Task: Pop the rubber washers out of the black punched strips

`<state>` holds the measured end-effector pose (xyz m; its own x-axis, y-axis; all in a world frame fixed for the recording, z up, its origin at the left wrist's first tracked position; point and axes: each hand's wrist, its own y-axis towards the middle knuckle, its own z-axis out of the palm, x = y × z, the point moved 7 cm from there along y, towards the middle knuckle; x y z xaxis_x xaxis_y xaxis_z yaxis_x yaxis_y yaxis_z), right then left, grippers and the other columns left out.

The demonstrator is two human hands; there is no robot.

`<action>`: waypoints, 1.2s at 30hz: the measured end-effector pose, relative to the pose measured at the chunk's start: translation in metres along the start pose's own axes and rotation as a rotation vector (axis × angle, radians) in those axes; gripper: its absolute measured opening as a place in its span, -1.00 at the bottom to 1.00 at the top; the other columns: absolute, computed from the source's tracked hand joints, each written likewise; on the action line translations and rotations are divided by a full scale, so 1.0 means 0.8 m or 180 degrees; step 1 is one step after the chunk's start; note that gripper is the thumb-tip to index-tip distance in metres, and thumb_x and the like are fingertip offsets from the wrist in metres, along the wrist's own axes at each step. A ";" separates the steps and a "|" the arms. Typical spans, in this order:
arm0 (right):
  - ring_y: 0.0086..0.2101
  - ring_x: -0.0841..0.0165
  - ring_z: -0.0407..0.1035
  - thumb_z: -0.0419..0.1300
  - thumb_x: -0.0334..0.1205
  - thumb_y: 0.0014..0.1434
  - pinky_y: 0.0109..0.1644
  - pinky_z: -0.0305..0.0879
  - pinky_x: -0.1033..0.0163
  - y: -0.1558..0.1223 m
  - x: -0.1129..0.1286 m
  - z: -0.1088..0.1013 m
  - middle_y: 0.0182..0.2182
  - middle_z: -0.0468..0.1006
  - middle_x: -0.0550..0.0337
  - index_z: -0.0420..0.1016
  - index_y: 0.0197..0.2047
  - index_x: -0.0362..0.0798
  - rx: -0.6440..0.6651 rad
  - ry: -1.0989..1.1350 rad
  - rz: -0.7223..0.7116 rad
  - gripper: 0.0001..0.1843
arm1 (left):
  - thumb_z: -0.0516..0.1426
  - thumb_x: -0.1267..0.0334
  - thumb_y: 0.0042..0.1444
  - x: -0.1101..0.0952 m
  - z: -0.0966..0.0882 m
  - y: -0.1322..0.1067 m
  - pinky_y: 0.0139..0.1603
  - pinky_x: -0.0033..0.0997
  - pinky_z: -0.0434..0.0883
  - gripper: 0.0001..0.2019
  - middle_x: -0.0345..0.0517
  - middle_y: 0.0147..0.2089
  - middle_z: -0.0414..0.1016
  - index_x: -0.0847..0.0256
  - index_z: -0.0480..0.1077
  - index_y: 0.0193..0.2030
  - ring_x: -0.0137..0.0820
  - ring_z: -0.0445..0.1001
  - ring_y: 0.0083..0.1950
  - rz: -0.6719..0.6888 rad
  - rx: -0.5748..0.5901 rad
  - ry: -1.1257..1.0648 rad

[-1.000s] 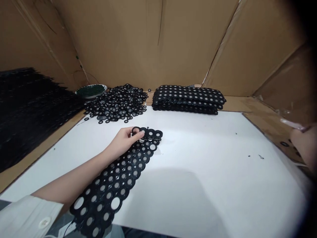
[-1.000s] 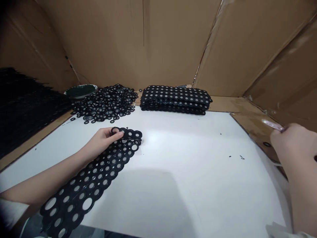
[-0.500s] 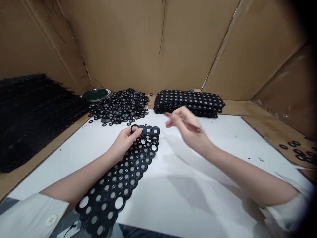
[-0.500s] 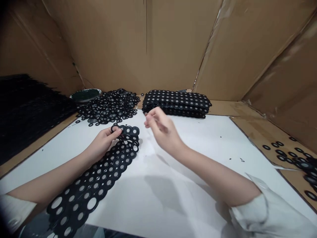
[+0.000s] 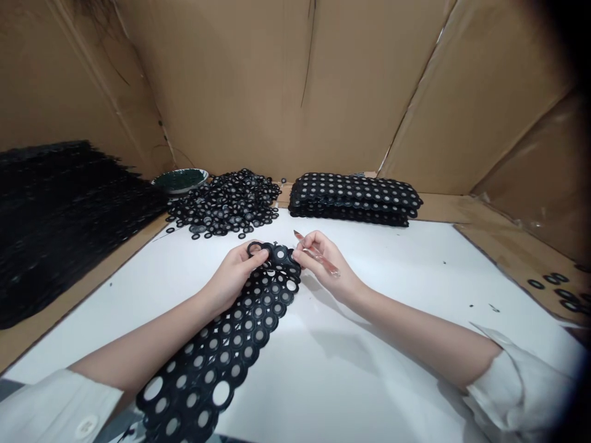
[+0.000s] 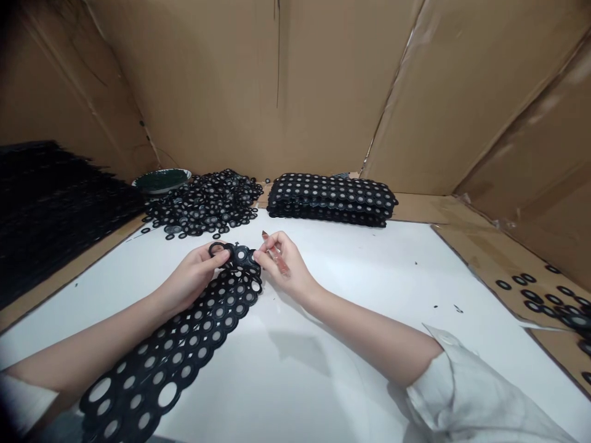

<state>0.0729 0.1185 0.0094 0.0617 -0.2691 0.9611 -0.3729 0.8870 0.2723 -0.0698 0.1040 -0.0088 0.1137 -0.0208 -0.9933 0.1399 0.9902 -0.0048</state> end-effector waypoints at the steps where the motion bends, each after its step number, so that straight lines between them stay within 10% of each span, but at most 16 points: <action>1: -0.47 0.48 0.18 0.11 -0.17 0.05 -0.36 0.14 0.29 -0.001 0.001 0.002 -0.44 0.28 0.29 0.06 -0.38 -0.04 0.0048 -0.0008 -0.0060 -0.76 | 0.11 0.20 0.02 -0.001 0.003 -0.001 -0.20 -0.45 0.21 -0.85 -0.24 -0.41 0.36 0.24 0.28 -0.44 -0.45 0.31 -0.31 -0.0008 0.0057 -0.0043; 13: -0.50 0.50 0.09 0.03 -0.26 0.11 -0.39 0.06 0.30 -0.010 0.015 0.012 -0.48 0.18 0.31 0.05 -0.39 -0.04 0.0174 -0.0227 -0.0146 -0.84 | 0.11 0.14 0.00 -0.018 0.013 -0.007 -0.28 -0.45 0.24 -0.82 -0.27 -0.47 0.34 0.19 0.27 -0.32 -0.44 0.35 -0.38 0.0405 0.0278 0.0767; 36: -0.55 0.51 0.15 -0.01 -0.18 0.13 -0.47 0.11 0.34 -0.018 0.013 0.030 -0.55 0.11 0.38 -0.04 -0.38 0.01 0.0495 0.0208 0.0440 -0.80 | 0.09 0.14 0.00 -0.040 0.012 -0.023 -0.31 -0.42 0.18 -0.82 -0.23 -0.40 0.28 0.16 0.20 -0.34 -0.40 0.25 -0.34 0.1111 -0.0481 0.2545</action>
<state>0.0566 0.0936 0.0144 0.0581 -0.1195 0.9911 -0.5200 0.8439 0.1322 -0.0665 0.0850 0.0238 -0.6040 0.3330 -0.7241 0.0879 0.9308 0.3548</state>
